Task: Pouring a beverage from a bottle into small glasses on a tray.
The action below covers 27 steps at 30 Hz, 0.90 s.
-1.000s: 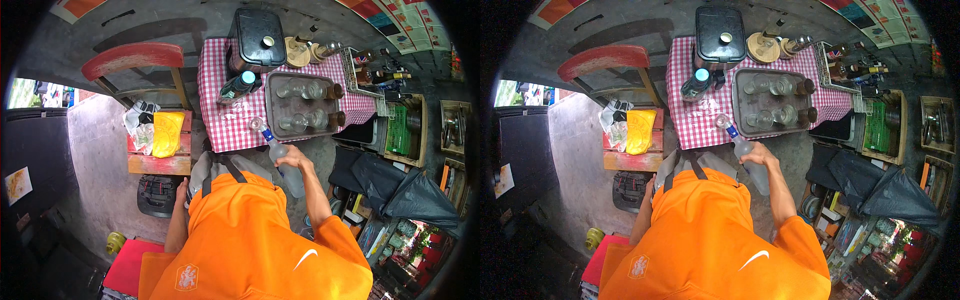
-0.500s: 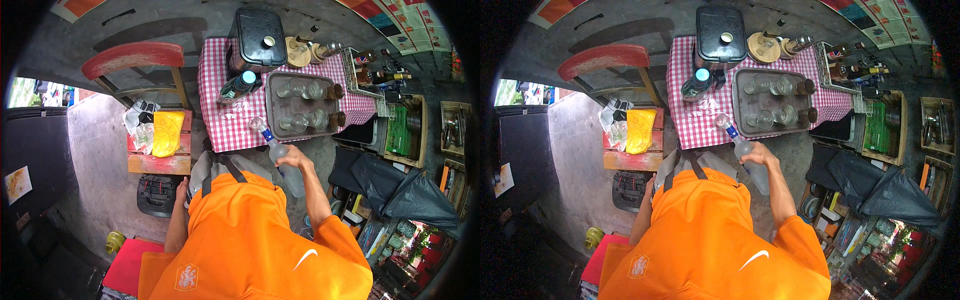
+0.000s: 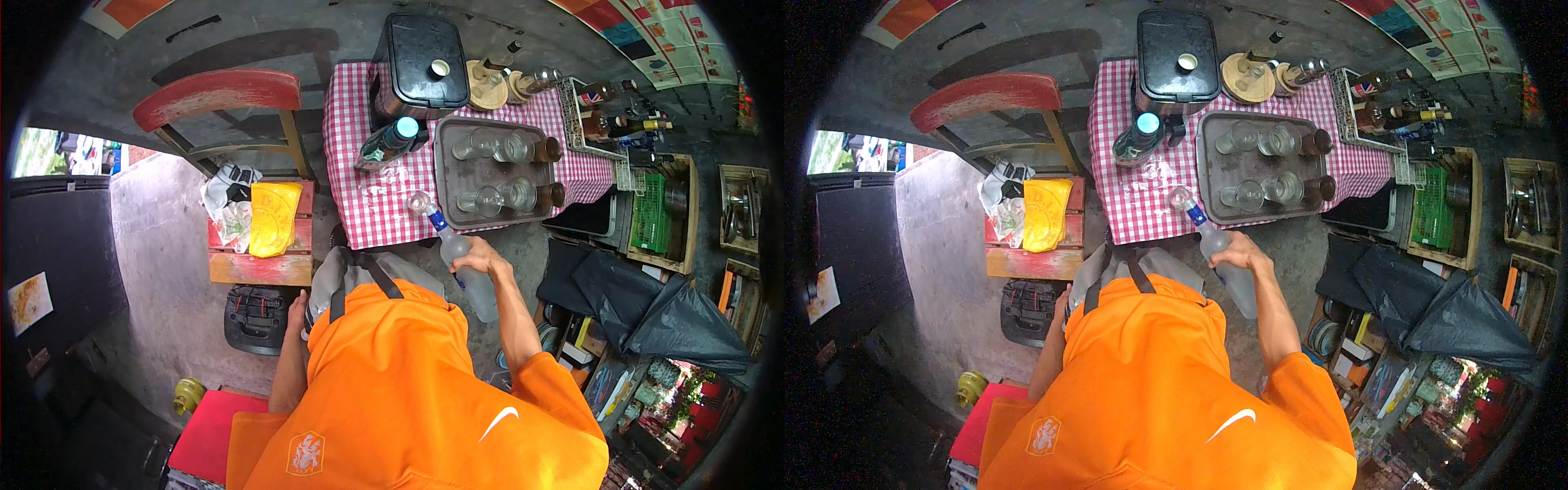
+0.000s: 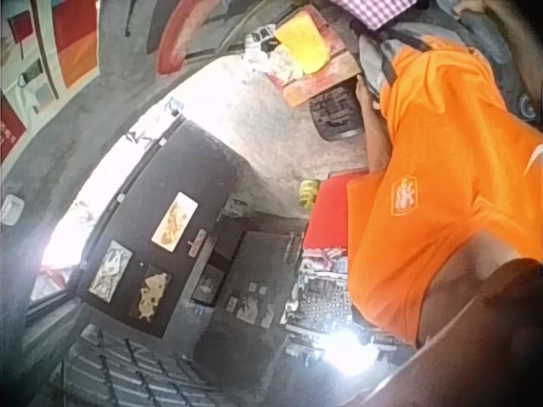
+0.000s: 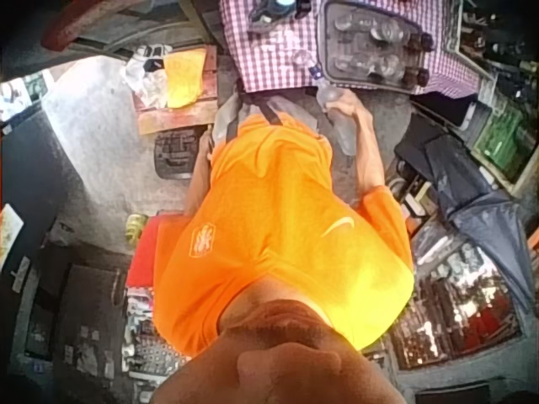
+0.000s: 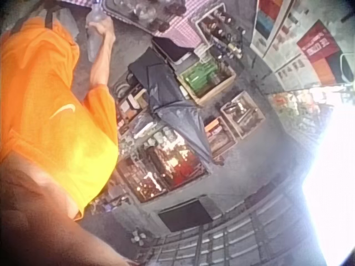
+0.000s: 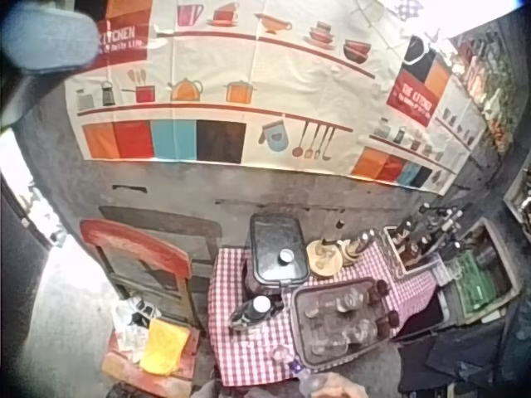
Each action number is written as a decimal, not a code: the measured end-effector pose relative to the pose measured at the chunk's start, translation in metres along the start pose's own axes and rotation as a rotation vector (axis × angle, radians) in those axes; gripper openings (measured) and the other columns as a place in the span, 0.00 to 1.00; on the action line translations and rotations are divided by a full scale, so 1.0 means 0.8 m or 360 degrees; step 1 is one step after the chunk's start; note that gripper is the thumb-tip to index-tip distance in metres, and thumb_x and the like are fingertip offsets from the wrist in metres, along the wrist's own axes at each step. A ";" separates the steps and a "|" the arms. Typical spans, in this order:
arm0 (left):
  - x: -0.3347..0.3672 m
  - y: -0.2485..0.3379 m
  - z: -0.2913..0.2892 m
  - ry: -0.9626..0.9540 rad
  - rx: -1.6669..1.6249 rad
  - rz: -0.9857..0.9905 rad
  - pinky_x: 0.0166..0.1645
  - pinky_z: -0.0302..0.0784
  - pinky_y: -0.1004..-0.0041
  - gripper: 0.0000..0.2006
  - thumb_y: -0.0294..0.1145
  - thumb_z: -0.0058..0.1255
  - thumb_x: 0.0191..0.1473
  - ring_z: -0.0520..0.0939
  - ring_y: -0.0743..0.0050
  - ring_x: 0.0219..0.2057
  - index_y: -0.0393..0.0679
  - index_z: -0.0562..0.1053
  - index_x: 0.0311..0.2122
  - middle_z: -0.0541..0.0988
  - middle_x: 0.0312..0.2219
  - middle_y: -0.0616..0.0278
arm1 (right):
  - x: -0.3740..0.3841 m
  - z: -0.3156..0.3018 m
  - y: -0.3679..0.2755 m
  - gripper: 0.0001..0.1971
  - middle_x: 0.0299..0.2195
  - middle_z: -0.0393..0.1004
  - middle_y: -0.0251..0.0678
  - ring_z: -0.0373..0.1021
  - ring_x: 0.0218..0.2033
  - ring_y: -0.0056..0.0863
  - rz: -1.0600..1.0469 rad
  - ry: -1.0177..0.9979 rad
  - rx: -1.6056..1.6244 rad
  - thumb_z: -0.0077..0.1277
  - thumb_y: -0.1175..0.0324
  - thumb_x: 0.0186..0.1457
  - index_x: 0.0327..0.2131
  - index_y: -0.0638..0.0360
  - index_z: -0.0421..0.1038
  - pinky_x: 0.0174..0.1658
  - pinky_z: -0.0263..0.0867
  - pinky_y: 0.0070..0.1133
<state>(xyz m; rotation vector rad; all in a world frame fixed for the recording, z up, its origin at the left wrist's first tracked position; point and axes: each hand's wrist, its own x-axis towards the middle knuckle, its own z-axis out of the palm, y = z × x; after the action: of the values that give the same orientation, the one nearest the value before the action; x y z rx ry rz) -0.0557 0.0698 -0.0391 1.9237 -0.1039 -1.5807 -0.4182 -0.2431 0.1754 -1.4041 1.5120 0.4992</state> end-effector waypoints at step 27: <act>-0.008 0.008 -0.004 0.0046 0.0067 -0.0030 0.44 0.67 0.74 0.30 0.58 0.42 0.55 0.73 0.74 0.37 0.33 0.73 0.40 0.76 0.34 0.59 | -0.009 0.005 -0.015 0.31 0.35 0.75 0.40 0.71 0.38 0.34 -0.0035 -0.0041 0.0045 0.61 0.63 0.25 0.42 0.59 0.71 0.44 0.64 0.27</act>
<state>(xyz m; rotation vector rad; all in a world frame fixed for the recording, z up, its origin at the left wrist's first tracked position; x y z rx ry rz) -0.0529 0.0688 -0.0305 1.9847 -0.1083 -1.5740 -0.4069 -0.2393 0.1835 -1.3863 1.4761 0.4791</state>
